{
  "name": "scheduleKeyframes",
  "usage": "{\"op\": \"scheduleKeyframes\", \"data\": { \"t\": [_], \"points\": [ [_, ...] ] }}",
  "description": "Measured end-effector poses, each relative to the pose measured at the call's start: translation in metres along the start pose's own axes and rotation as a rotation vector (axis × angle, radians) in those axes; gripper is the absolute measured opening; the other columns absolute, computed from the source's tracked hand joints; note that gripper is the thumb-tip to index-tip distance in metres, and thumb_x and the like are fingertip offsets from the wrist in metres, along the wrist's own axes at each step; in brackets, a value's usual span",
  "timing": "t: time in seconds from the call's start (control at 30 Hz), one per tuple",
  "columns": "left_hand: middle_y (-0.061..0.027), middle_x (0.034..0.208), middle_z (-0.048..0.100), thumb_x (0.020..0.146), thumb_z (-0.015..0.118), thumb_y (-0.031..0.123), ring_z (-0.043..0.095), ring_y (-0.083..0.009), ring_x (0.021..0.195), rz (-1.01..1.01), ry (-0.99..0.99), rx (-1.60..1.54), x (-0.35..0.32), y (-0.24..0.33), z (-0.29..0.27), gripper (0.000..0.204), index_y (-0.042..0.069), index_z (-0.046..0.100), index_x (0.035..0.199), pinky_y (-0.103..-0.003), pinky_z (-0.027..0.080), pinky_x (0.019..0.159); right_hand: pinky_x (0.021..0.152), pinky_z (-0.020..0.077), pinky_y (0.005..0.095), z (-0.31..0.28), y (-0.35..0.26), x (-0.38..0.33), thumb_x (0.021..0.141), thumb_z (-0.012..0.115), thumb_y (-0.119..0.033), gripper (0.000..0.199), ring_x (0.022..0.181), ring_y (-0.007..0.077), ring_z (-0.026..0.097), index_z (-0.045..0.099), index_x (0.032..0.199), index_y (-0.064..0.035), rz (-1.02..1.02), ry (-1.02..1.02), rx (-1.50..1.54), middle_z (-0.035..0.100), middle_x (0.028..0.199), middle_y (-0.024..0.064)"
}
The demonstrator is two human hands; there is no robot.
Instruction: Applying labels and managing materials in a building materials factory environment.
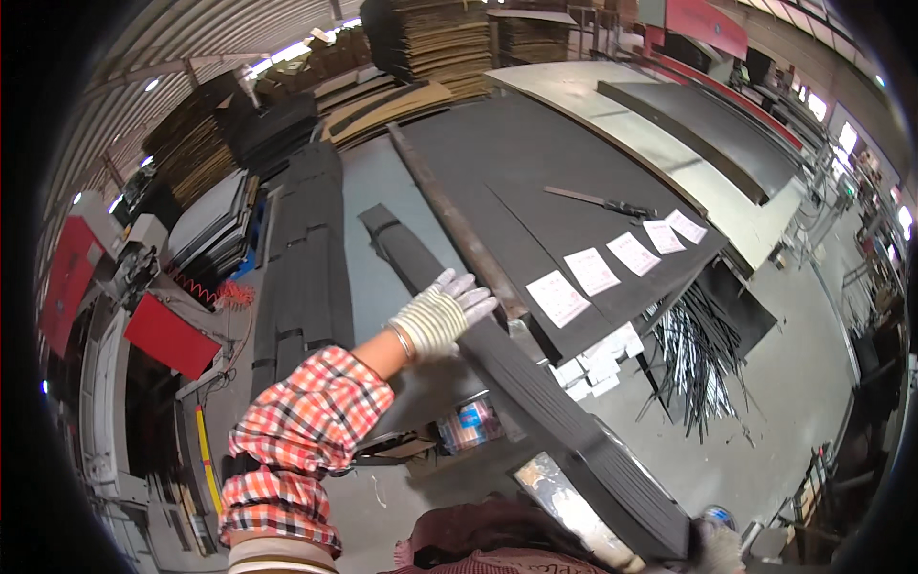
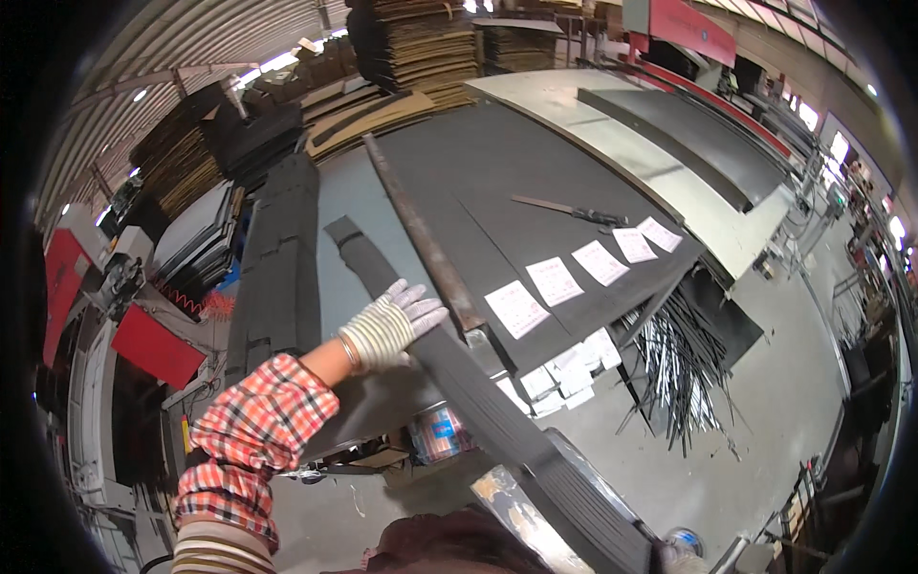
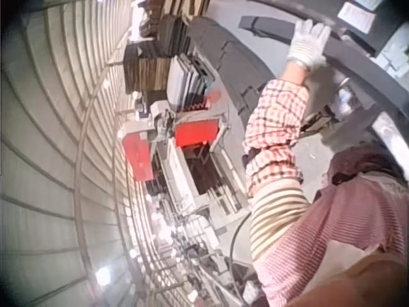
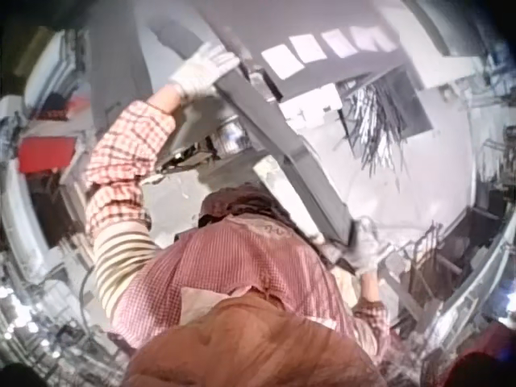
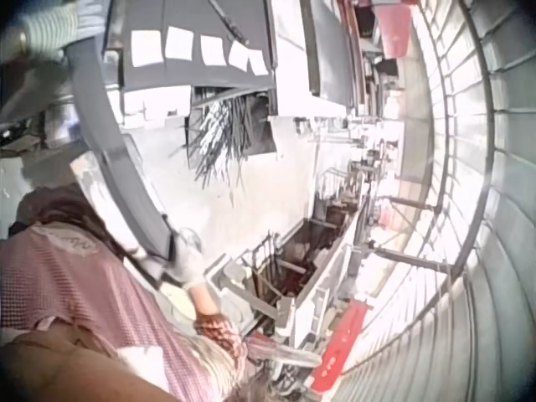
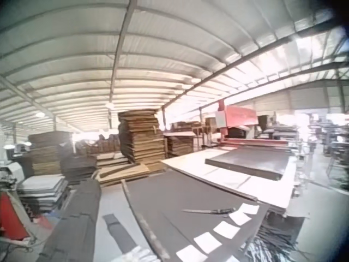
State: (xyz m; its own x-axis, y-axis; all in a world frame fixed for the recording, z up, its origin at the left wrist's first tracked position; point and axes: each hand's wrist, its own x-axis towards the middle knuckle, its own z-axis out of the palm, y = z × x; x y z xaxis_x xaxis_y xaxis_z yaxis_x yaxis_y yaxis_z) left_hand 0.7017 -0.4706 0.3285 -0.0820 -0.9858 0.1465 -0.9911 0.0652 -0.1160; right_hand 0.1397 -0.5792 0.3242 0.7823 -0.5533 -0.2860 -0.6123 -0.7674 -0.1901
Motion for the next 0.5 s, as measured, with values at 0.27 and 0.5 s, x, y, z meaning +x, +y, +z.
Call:
{"op": "scheduleKeyframes", "data": {
  "t": [0.27, 0.5],
  "points": [
    [-0.0008, 0.104, 0.058, 0.071, 0.055, 0.015, 0.054, -0.0195, 0.099, 0.341, -0.004, -0.156, -0.064, 0.039, 0.029, 0.039, 0.017, 0.053, 0.110, -0.038, 0.036, 0.096, 0.086, 0.0437, 0.0446, 0.016, -0.200, 0.193, 0.084, 0.058, -0.038, 0.047, 0.096, 0.0349, 0.059, 0.051, 0.114, -0.0028, -0.406, -0.012, 0.246, 0.060, 0.105, 0.0193],
    [-0.0090, 0.108, 0.059, 0.075, 0.061, 0.016, 0.053, -0.0285, 0.107, -0.362, -0.425, 0.249, -0.131, -0.026, -0.017, 0.036, 0.011, 0.055, 0.110, -0.039, 0.040, 0.094, 0.070, 0.0505, 0.0375, 0.105, -0.017, 0.256, 0.087, 0.056, -0.015, 0.026, 0.076, 0.0317, 0.065, 0.056, 0.108, -0.0003, -0.069, 0.467, 0.498, 0.066, 0.090, 0.0184]
  ]
}}
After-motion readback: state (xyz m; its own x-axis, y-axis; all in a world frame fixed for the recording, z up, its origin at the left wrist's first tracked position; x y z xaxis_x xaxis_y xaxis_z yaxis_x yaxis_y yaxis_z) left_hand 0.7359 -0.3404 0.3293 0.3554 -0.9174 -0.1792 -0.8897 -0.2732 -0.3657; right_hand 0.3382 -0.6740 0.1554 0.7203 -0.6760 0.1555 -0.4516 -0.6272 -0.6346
